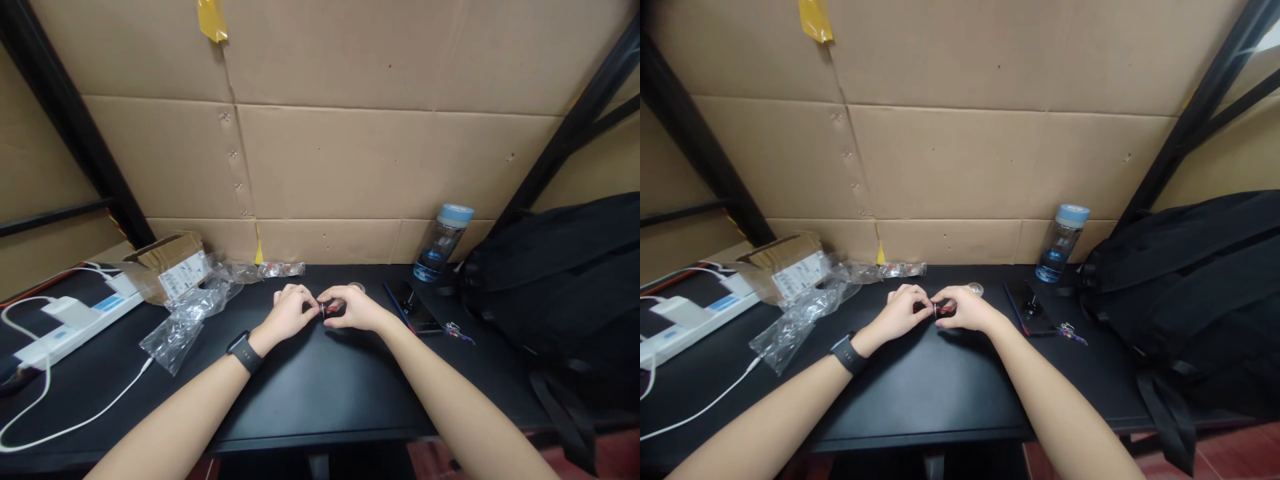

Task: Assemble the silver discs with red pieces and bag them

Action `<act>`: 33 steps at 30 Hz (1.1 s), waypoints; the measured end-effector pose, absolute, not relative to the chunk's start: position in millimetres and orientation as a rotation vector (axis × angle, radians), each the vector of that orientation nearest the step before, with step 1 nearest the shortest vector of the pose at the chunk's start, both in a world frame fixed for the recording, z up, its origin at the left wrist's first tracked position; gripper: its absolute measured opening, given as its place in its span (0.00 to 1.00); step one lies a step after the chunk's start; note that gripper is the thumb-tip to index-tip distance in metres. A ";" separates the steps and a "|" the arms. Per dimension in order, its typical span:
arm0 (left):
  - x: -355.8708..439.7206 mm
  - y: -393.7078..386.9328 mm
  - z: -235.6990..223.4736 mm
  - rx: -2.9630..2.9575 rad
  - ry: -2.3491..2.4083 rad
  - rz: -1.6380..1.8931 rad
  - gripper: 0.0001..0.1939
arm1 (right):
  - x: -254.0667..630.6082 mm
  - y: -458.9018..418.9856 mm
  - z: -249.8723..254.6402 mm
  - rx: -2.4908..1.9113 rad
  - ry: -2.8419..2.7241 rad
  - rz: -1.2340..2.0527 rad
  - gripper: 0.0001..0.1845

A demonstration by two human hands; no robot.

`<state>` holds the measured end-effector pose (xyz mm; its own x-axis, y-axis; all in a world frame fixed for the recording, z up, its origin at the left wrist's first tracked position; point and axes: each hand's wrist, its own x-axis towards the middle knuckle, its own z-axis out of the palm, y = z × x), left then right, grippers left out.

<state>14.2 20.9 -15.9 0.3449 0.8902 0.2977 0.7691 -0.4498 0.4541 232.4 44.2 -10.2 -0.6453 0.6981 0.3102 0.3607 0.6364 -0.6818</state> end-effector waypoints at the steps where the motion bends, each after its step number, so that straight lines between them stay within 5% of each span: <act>1: 14.1 21.0 -15.9 2.375 1.499 0.754 0.06 | 231.5 45.1 -11.5 -0.844 -2.293 0.767 0.24; 23: 8.8 23.9 -15.6 2.533 1.415 0.686 0.07 | 225.7 42.6 -13.8 -0.820 -2.337 0.535 0.20; 33: -57.2 49.0 -8.5 2.442 2.303 0.246 0.19 | 229.1 42.0 -11.5 -0.874 -2.284 0.537 0.23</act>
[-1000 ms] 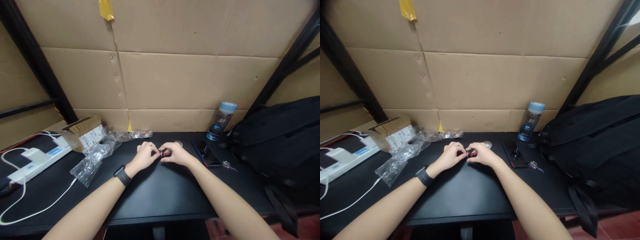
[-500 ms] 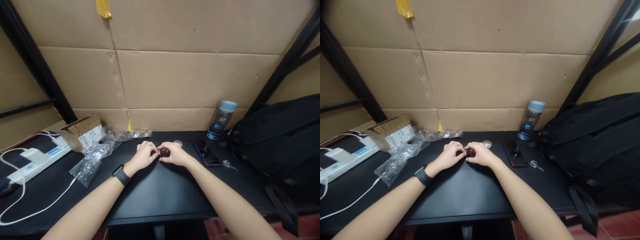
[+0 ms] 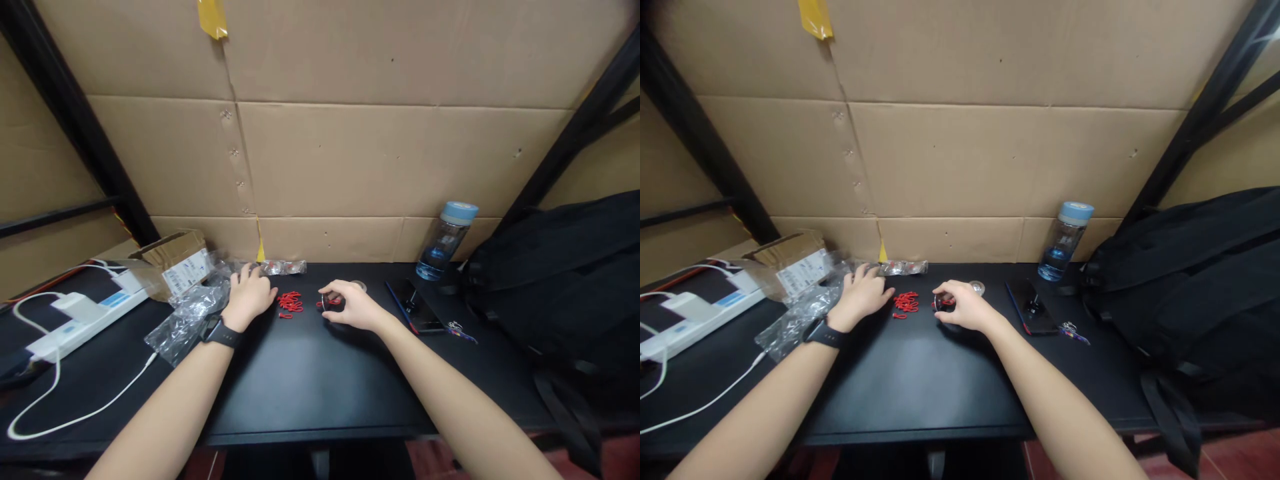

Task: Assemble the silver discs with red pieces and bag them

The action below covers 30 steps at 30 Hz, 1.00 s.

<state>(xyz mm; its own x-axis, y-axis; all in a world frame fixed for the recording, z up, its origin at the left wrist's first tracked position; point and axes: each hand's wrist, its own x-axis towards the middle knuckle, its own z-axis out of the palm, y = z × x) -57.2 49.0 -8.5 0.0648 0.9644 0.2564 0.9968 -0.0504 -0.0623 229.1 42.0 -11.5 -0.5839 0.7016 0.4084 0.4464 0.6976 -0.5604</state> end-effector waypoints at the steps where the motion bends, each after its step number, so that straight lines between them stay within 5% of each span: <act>1: -61.2 50.0 -8.9 -2.090 -2.045 -0.159 0.20 | 229.5 41.8 -11.0 -0.880 -2.286 0.530 0.23; 14: -64.3 32.6 20.9 -1.788 -1.869 -0.647 0.21 | 234.3 43.3 -6.1 -0.876 -2.277 0.501 0.23; 21: -11.2 21.8 17.6 -2.547 -1.361 -0.867 0.16 | 250.0 57.8 -2.9 -1.063 -2.040 0.343 0.20; 25: 17.4 6.5 3.0 -3.099 -1.109 -0.780 0.24 | 261.8 66.5 0.2 -1.218 -1.816 0.334 0.18; 30: 28.0 1.6 -7.6 -3.132 -1.110 -0.778 0.19 | 268.2 67.3 3.7 -1.230 -1.769 0.352 0.19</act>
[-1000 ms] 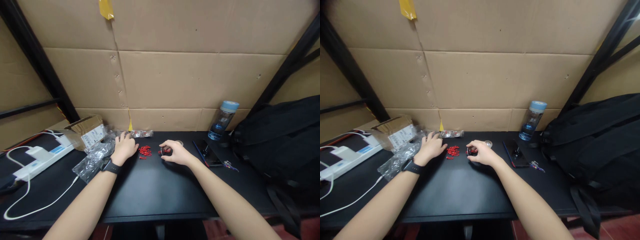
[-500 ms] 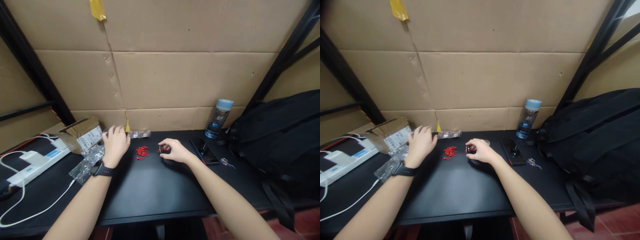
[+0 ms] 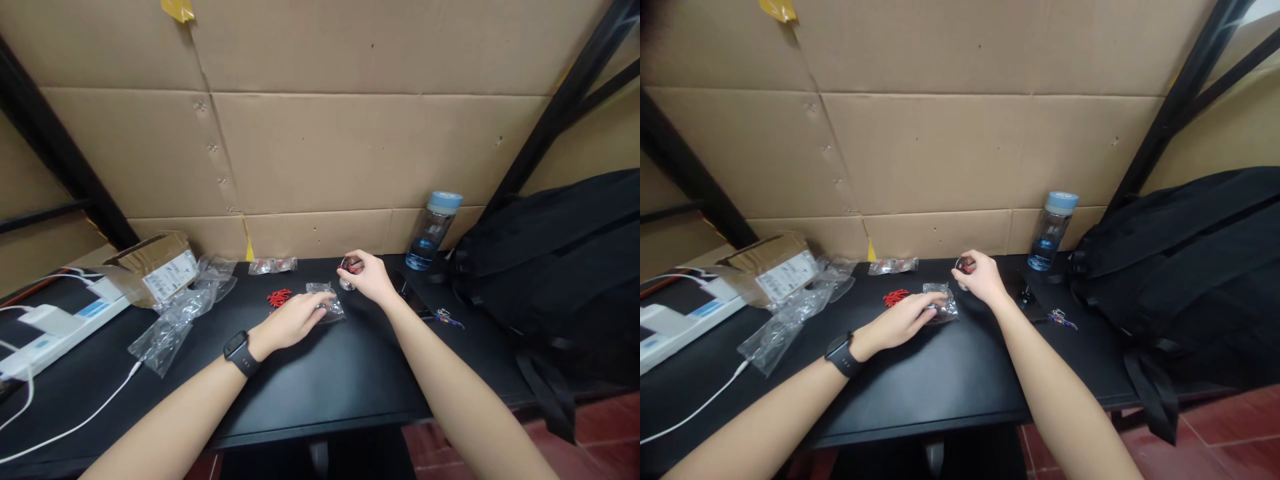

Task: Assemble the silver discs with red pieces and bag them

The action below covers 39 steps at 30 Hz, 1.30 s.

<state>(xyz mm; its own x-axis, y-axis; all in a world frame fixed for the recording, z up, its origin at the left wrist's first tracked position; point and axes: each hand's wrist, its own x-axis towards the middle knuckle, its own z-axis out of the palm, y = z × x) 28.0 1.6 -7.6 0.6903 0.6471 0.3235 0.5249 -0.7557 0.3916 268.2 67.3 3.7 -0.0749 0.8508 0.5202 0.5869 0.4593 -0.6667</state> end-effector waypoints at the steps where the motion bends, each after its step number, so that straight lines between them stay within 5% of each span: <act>1: 27.1 3.0 -8.4 2.666 0.958 0.679 0.17 | 268.1 66.2 4.5 -1.215 -1.789 0.356 0.19; 6: 18.7 9.5 -9.3 2.774 0.952 0.508 0.12 | 266.0 53.7 16.0 -1.129 -2.030 0.442 0.26; 15: 23.9 -1.4 -11.5 2.870 1.069 0.370 0.19 | 275.3 33.6 32.6 -1.168 -2.528 0.579 0.13; 31: 19.9 3.1 -20.7 2.833 0.991 0.378 0.21 | 264.8 46.9 6.6 -1.267 -2.432 0.351 0.14; 39: 18.7 3.9 -20.3 2.810 0.962 0.380 0.21 | 276.0 51.9 6.0 -1.172 -2.443 0.753 0.12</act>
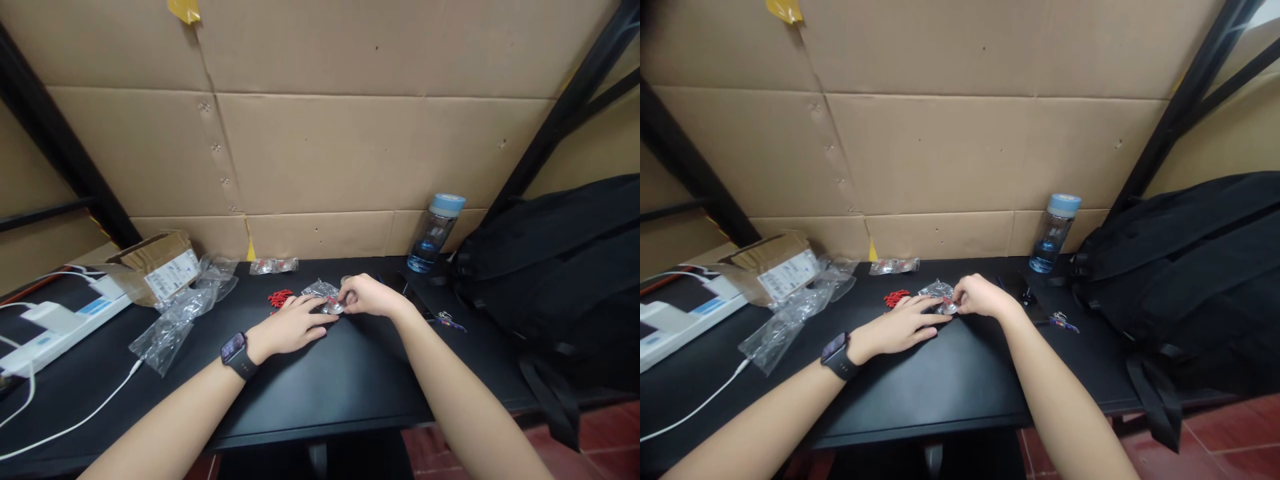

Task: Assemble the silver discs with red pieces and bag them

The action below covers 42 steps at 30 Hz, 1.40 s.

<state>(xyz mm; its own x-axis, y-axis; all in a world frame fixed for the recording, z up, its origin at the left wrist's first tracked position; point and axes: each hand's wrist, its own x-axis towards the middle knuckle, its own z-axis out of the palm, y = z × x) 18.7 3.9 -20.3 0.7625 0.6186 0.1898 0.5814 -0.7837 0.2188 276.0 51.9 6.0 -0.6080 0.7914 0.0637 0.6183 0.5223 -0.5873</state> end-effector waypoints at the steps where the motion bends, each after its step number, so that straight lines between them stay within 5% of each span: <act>1: 18.5 3.9 -20.4 2.807 0.966 0.370 0.21 | 275.4 52.3 5.7 -1.163 -2.441 0.721 0.11; 8: 16.6 3.5 -17.6 2.799 0.971 0.352 0.21 | 260.7 53.6 -0.9 -1.258 -2.383 0.249 0.13; 21: 12.8 5.6 -13.5 2.774 0.964 0.337 0.19 | 231.7 57.7 -19.3 -1.425 -2.211 -0.100 0.16; 26: 9.5 8.5 -7.5 2.820 1.023 0.453 0.18 | 240.0 62.2 -13.8 -1.178 -2.335 0.146 0.17; 32: 5.7 15.3 -1.3 2.787 1.196 0.717 0.32 | 266.4 69.7 -2.6 -0.971 -2.321 0.400 0.06; 37: 11.0 19.4 -7.6 2.792 1.364 0.735 0.10 | 261.0 69.9 -7.6 -0.976 -2.373 0.389 0.17; 42: 12.2 21.8 -9.6 2.707 1.398 0.764 0.01 | 250.6 67.6 -13.0 -0.923 -2.341 0.403 0.05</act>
<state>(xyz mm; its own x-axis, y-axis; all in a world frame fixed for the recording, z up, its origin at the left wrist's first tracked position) 12.2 21.8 -9.6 0.4853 0.7673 0.4192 0.7672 -0.6037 0.2167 250.6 67.6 -13.0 -0.5892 0.6970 0.4088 0.5203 0.7143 -0.4680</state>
